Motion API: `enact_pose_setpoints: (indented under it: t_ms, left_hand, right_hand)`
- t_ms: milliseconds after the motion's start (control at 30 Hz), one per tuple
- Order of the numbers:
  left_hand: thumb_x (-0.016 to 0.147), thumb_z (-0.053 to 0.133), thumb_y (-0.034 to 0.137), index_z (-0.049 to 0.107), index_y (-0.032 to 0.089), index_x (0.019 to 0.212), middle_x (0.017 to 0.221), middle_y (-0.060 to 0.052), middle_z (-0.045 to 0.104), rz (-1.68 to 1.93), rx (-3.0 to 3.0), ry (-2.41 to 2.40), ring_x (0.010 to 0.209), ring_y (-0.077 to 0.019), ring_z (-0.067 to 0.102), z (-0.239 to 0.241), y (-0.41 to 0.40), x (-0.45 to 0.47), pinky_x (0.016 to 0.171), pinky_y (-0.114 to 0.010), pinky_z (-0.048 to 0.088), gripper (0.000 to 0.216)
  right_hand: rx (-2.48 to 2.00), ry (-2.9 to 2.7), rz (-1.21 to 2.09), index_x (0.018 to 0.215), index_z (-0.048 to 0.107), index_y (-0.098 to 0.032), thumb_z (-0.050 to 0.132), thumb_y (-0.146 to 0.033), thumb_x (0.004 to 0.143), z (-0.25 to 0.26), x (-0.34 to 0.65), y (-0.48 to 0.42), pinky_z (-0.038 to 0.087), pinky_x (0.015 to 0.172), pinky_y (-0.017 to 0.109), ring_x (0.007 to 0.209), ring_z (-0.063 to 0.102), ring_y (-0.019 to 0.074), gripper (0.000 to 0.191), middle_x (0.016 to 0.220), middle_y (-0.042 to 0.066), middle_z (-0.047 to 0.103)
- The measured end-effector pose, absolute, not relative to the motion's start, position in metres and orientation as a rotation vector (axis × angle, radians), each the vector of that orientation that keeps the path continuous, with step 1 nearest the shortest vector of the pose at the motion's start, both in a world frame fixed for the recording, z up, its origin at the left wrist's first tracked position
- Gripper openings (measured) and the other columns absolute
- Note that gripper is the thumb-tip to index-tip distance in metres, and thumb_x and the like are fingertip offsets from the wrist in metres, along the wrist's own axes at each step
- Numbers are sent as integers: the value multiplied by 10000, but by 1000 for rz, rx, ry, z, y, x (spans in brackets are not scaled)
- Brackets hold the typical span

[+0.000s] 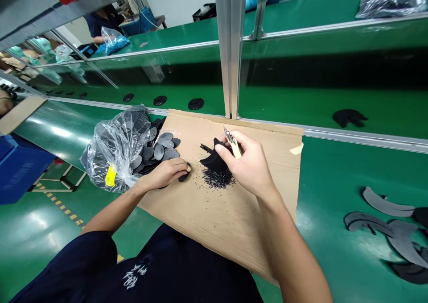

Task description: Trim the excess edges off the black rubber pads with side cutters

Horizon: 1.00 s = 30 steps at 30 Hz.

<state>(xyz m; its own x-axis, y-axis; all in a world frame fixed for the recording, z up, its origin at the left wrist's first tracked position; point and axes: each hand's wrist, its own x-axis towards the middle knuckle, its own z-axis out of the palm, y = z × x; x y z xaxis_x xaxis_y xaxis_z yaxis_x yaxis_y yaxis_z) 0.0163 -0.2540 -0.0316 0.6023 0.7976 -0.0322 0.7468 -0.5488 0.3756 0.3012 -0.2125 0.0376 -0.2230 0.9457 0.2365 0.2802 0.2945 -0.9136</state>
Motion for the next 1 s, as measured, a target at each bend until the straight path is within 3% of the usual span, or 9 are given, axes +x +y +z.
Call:
enact_pose_setpoints:
  t_ms: [100, 200, 333, 467, 600, 733, 1000]
  left_hand:
    - [1005, 565, 333, 696, 151, 965, 937, -84, 688, 501, 2171, 1132, 867, -161, 646, -25, -248, 34, 819, -265, 525, 228]
    - [926, 679, 478, 712, 132, 955, 851, -65, 687, 747, 1712, 1000, 761, -137, 641, -28, -238, 57, 739, -239, 522, 349]
    - [893, 676, 594, 714, 132, 1084, 875, -76, 704, 882, 1601, 916, 737, -140, 663, -34, -220, 77, 706, -246, 533, 502]
    - [862, 755, 513, 728, 176, 1005, 1006, -81, 724, 1166, 1524, 854, 902, -171, 702, -16, -200, 83, 807, -275, 561, 368]
    - [855, 795, 386, 741, 186, 939, 956, -56, 718, 1429, 1593, 750, 886, -149, 691, 8, -185, 99, 784, -255, 560, 224]
    - [924, 710, 240, 759, 186, 941, 931, -57, 725, 1384, 1817, 682, 890, -142, 685, 15, -180, 118, 787, -252, 551, 75]
    - [923, 651, 137, 763, 194, 933, 1095, -84, 690, 1307, 1999, 723, 1030, -175, 659, 11, -177, 119, 880, -330, 566, 125]
  right_hand:
    - [-1117, -1682, 967, 830, 616, -200, 637, -285, 843, 39, 304, -213, 448, 635, 281, 687, 553, 160, 88, 775, 13, 629]
    - [-1124, -1659, 952, 841, 623, -195, 641, -292, 842, 41, 308, -213, 454, 663, 289, 709, 559, 166, 98, 788, 14, 629]
    - [-1156, -1639, 933, 833, 632, -188, 651, -298, 843, 42, 318, -211, 459, 686, 297, 718, 559, 169, 112, 777, 13, 624]
    - [-1190, -1544, 899, 793, 628, -189, 677, -298, 818, 41, 330, -205, 441, 641, 285, 673, 531, 154, 122, 748, 7, 611]
    - [-1148, -1383, 954, 785, 627, -193, 739, -379, 789, 36, 334, -201, 447, 648, 289, 675, 525, 150, 217, 753, 5, 603]
    - [-1104, -1246, 1147, 788, 651, -186, 814, -486, 724, 30, 333, -199, 465, 654, 301, 692, 544, 157, 347, 774, 15, 622]
    - [-1169, -1243, 1214, 754, 642, -187, 832, -509, 698, 27, 329, -196, 442, 663, 304, 688, 511, 151, 378, 734, 1, 577]
